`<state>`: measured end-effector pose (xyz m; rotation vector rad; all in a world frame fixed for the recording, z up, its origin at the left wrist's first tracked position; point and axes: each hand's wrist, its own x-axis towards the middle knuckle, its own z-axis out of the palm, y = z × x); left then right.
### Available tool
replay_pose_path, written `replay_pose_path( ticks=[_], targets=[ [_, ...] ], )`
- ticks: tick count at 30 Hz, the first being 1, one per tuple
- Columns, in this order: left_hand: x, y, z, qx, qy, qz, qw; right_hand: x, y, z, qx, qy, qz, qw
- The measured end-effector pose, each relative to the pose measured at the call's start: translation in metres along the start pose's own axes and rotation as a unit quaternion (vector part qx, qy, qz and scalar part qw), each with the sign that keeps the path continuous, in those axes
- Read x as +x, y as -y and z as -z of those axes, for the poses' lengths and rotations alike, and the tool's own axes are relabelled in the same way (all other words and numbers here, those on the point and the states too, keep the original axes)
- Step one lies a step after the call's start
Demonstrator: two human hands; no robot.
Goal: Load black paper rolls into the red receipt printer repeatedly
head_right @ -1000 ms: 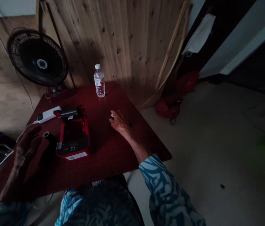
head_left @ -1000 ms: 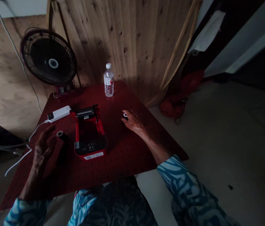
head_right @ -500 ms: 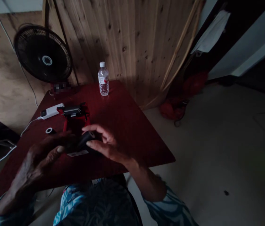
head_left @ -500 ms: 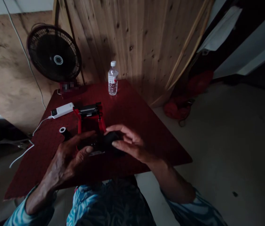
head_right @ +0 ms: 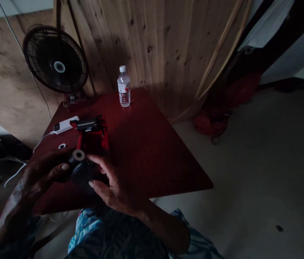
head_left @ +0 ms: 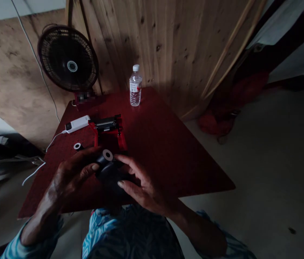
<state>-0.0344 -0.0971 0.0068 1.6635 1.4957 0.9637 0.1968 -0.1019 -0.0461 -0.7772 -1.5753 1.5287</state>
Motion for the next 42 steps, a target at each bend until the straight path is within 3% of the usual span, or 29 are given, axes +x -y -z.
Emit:
replay_pose_path(
  ticks=[5, 10, 12, 14, 17, 19, 22, 26, 32, 37, 42],
  targets=[
    [0.011, 0.002, 0.005, 0.112, -0.001, -0.083, 0.99, -0.012, 0.0, -0.006, 0.019, 0.052, 0.018, 0.998],
    [0.035, 0.004, 0.003, 0.26, -0.021, -0.181, 0.948, -0.017, 0.008, 0.018, 0.03, 0.257, 0.031, 0.965],
    [0.048, 0.006, -0.002, 0.292, 0.002, -0.18, 0.939, -0.014, 0.004, 0.035, 0.084, 0.279, 0.047, 0.955],
    [0.061, 0.009, -0.009, 0.329, 0.032, -0.168, 0.929, -0.006, -0.005, 0.054, 0.148, 0.217, 0.06, 0.963],
    [0.076, 0.012, -0.02, 0.407, 0.057, -0.146, 0.9, 0.013, -0.026, 0.081, 0.204, 0.011, 0.057, 0.977],
    [0.084, 0.013, -0.027, 0.462, 0.061, -0.118, 0.877, 0.024, -0.045, 0.095, 0.204, -0.133, 0.036, 0.969],
    [0.091, 0.012, -0.034, 0.514, 0.091, -0.071, 0.85, 0.032, -0.072, 0.104, 0.204, -0.237, -0.006, 0.95],
    [0.104, 0.012, -0.04, 0.519, 0.169, -0.037, 0.837, 0.032, -0.09, 0.104, 0.177, -0.246, -0.02, 0.953],
    [0.114, 0.018, -0.032, 0.462, 0.232, -0.064, 0.854, 0.026, -0.089, 0.102, 0.114, -0.196, -0.039, 0.973],
    [0.074, 0.014, -0.009, 0.304, 0.154, -0.126, 0.932, 0.023, -0.091, 0.103, 0.087, -0.189, -0.04, 0.977],
    [0.035, 0.017, -0.011, 0.301, 0.09, -0.244, 0.918, 0.024, -0.096, 0.102, 0.093, -0.206, -0.051, 0.973]
  ],
)
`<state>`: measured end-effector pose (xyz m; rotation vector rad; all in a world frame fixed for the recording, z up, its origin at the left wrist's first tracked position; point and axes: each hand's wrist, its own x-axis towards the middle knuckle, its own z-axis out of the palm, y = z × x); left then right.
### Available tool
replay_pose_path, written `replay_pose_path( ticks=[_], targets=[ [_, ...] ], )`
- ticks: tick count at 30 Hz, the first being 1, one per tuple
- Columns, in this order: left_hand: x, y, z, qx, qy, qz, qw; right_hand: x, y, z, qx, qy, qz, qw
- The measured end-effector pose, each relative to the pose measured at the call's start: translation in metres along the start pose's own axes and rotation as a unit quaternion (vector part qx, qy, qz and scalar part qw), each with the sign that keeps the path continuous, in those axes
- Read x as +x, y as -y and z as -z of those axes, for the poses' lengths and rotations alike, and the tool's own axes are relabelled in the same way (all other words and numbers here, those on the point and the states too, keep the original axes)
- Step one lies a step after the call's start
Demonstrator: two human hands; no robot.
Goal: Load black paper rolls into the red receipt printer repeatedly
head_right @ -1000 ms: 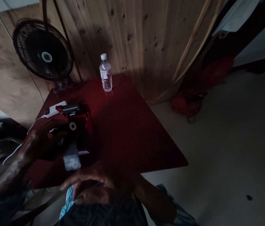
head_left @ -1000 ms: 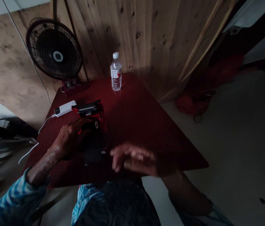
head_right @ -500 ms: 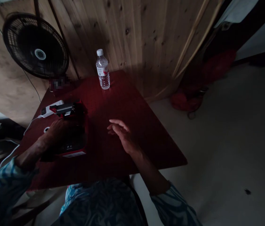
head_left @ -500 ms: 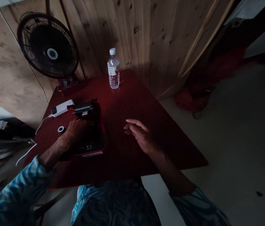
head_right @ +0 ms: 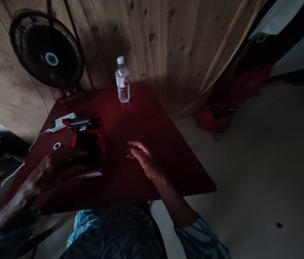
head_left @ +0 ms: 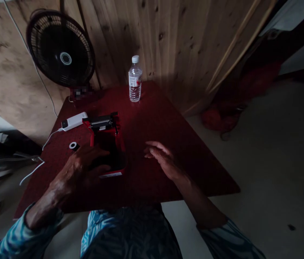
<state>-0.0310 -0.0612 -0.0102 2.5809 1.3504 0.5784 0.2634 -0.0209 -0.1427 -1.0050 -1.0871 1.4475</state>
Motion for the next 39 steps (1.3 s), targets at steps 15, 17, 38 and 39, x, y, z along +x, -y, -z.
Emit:
replay_pose_path(
  ticks=[15, 17, 38, 39],
  targets=[
    [-0.023, -0.019, -0.011, 0.097, -0.067, -0.114, 0.986, 0.09, 0.058, -0.077, -0.092, 0.043, 0.158, 0.982],
    [-0.026, -0.018, -0.014, 0.092, -0.073, -0.114, 0.987, 0.108, 0.066, -0.091, -0.116, 0.047, 0.171, 0.977],
    [-0.045, 0.001, -0.024, 0.06, -0.121, -0.08, 0.988, 0.014, 0.017, -0.089, -0.174, 0.036, 0.228, 0.957],
    [-0.045, 0.002, -0.022, 0.071, -0.132, -0.059, 0.987, 0.015, 0.016, -0.09, -0.17, 0.032, 0.228, 0.958]
  ],
)
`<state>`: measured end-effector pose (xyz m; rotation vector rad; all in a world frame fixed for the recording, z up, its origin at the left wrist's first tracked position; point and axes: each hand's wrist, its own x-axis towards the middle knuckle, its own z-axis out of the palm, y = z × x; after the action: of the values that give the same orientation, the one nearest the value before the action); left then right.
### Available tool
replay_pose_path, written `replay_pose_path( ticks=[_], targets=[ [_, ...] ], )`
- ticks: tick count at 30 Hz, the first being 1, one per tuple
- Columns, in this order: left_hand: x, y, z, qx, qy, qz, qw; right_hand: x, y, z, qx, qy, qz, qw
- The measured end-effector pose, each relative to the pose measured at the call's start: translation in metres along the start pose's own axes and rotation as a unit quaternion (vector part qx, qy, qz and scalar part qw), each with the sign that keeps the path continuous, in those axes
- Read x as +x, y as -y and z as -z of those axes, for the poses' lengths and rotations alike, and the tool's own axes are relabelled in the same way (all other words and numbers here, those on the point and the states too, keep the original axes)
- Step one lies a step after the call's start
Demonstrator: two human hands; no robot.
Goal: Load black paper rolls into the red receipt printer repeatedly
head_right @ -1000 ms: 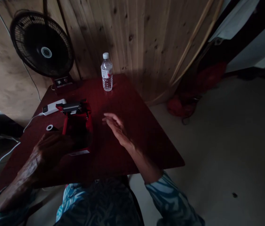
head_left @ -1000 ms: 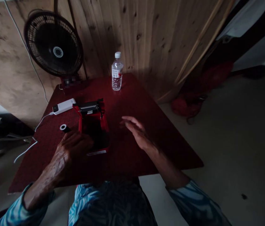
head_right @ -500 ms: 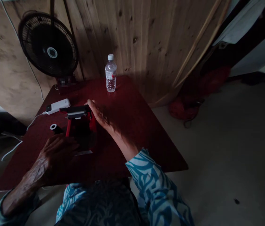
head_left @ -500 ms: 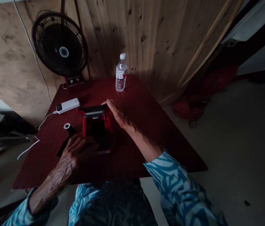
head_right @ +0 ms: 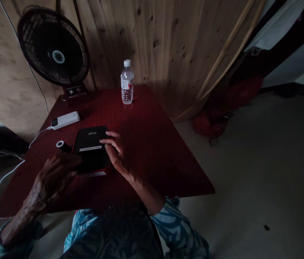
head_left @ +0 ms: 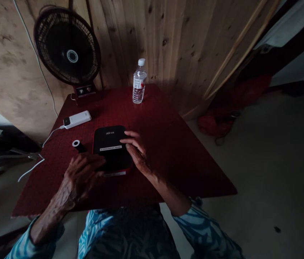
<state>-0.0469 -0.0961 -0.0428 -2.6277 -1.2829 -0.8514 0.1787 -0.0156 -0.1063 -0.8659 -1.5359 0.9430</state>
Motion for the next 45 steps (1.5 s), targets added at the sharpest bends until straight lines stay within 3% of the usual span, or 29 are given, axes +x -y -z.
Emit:
replay_pose_path(
  ticks=[3, 10, 16, 19, 21, 23, 25, 28, 33, 37, 41, 45],
  targets=[
    [-0.001, 0.007, -0.001, 0.055, -0.014, 0.036, 0.998, 0.001, -0.001, -0.003, 0.011, -0.011, -0.007, 1.0],
    [-0.016, 0.012, -0.017, 0.085, -0.002, 0.048, 0.995, -0.002, -0.002, -0.008, 0.038, -0.037, -0.039, 0.998],
    [-0.019, 0.014, -0.019, 0.052, 0.002, 0.058, 0.997, -0.002, -0.001, -0.008, 0.042, -0.025, -0.037, 0.998],
    [-0.016, 0.014, -0.012, -0.042, 0.01, 0.122, 0.992, -0.002, 0.001, -0.004, 0.037, -0.017, -0.052, 0.998],
    [-0.012, 0.014, -0.007, -0.141, 0.006, 0.235, 0.962, -0.005, -0.005, -0.002, 0.052, -0.026, -0.082, 0.995],
    [-0.006, 0.013, -0.002, -0.23, -0.015, 0.356, 0.905, -0.008, -0.016, -0.002, 0.08, -0.056, -0.119, 0.988],
    [0.002, 0.014, 0.001, -0.301, -0.021, 0.43, 0.851, -0.012, -0.029, -0.003, 0.117, -0.101, -0.158, 0.975],
    [0.013, 0.015, 0.001, -0.379, 0.026, 0.446, 0.81, -0.018, -0.042, -0.006, 0.151, -0.128, -0.201, 0.959],
    [0.019, 0.018, -0.005, -0.411, 0.03, 0.417, 0.81, -0.023, -0.036, -0.006, 0.112, -0.09, -0.192, 0.971],
    [0.018, 0.019, -0.007, -0.468, 0.048, 0.432, 0.769, -0.024, -0.028, -0.004, 0.089, -0.069, -0.185, 0.976],
    [0.018, 0.015, -0.013, -0.523, 0.014, 0.457, 0.719, -0.024, -0.027, -0.005, 0.092, -0.076, -0.203, 0.972],
    [0.014, 0.017, -0.022, -0.51, -0.032, 0.498, 0.701, -0.025, -0.031, -0.006, 0.094, -0.071, -0.188, 0.975]
  ],
)
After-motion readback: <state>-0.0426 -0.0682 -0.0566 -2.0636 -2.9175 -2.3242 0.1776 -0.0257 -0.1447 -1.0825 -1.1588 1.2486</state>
